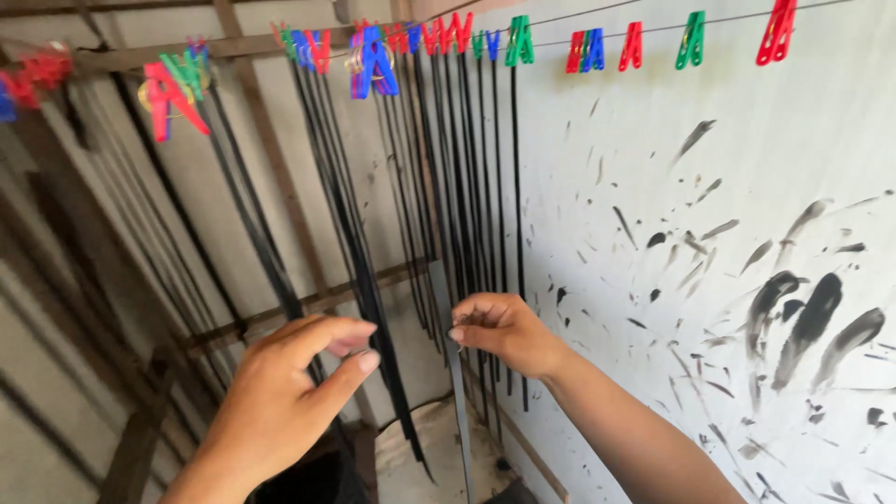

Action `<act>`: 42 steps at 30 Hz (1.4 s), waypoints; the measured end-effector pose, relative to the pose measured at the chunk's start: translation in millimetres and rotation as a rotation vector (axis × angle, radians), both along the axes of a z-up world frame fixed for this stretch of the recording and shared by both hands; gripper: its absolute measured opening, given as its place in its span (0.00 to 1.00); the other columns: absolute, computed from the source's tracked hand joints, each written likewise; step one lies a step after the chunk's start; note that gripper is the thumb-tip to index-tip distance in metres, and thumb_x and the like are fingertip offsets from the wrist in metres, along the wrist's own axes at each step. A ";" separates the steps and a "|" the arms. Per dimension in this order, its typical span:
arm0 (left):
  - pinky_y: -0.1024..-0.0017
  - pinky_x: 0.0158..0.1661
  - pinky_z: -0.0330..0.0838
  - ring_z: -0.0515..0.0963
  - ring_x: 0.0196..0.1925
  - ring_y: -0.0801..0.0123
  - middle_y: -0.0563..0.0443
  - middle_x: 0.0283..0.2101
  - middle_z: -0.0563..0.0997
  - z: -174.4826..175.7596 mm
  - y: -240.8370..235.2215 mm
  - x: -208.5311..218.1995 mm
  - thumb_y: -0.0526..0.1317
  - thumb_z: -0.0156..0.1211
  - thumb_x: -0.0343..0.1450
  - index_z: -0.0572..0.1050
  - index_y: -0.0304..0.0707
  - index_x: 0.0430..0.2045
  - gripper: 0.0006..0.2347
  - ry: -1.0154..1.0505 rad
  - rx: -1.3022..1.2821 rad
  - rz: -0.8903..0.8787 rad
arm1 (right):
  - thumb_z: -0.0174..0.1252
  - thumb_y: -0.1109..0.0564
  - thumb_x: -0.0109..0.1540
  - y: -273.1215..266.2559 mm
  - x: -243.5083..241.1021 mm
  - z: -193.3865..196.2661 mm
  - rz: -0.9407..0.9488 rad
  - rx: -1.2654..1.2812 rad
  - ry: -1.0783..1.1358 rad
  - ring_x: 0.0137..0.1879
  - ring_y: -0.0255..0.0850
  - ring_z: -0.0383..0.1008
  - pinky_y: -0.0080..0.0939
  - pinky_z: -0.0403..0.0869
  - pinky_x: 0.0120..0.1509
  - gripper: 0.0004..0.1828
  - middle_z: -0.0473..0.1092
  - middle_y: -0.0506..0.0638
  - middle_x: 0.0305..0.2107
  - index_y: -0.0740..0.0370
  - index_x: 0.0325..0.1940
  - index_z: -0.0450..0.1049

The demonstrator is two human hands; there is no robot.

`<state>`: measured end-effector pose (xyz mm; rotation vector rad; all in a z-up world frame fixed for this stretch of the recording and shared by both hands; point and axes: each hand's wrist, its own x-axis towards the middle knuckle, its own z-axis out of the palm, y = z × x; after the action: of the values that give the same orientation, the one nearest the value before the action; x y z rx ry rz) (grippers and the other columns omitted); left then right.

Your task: Applying edge finish to leather straps by pulling them through a manual applicator tool and hanging them to dry.

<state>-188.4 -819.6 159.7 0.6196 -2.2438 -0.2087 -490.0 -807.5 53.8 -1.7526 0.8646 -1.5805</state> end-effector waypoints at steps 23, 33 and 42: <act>0.66 0.65 0.60 0.66 0.73 0.62 0.51 0.72 0.66 137.2 -156.3 -443.2 0.62 0.41 0.67 0.62 0.48 0.68 0.34 0.312 0.417 -0.346 | 0.64 0.68 0.61 -73.3 -236.9 -1.1 -0.423 -0.104 -0.141 0.34 0.33 0.68 0.33 0.67 0.40 0.03 0.72 0.46 0.27 0.64 0.34 0.78; 0.72 0.65 0.64 0.73 0.68 0.68 0.49 0.66 0.75 133.3 -174.3 -500.6 0.55 0.50 0.69 0.73 0.43 0.60 0.26 0.598 0.342 -0.602 | 0.64 0.69 0.61 -85.6 -273.1 -16.3 -0.410 -0.076 -0.171 0.36 0.35 0.71 0.34 0.72 0.44 0.04 0.75 0.47 0.29 0.64 0.36 0.80; 0.63 0.68 0.79 0.80 0.69 0.59 0.45 0.72 0.70 119.1 -107.7 -467.0 0.29 0.56 0.70 0.57 0.47 0.71 0.31 0.425 -0.279 -0.983 | 0.64 0.69 0.61 -86.0 -265.9 -3.6 -0.476 -0.066 -0.161 0.36 0.35 0.70 0.34 0.71 0.45 0.04 0.74 0.46 0.29 0.64 0.37 0.81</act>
<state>-655.5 -927.3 278.9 -0.6597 -1.9240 -0.4464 -756.0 -893.5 50.2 -1.5042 1.2231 -2.0406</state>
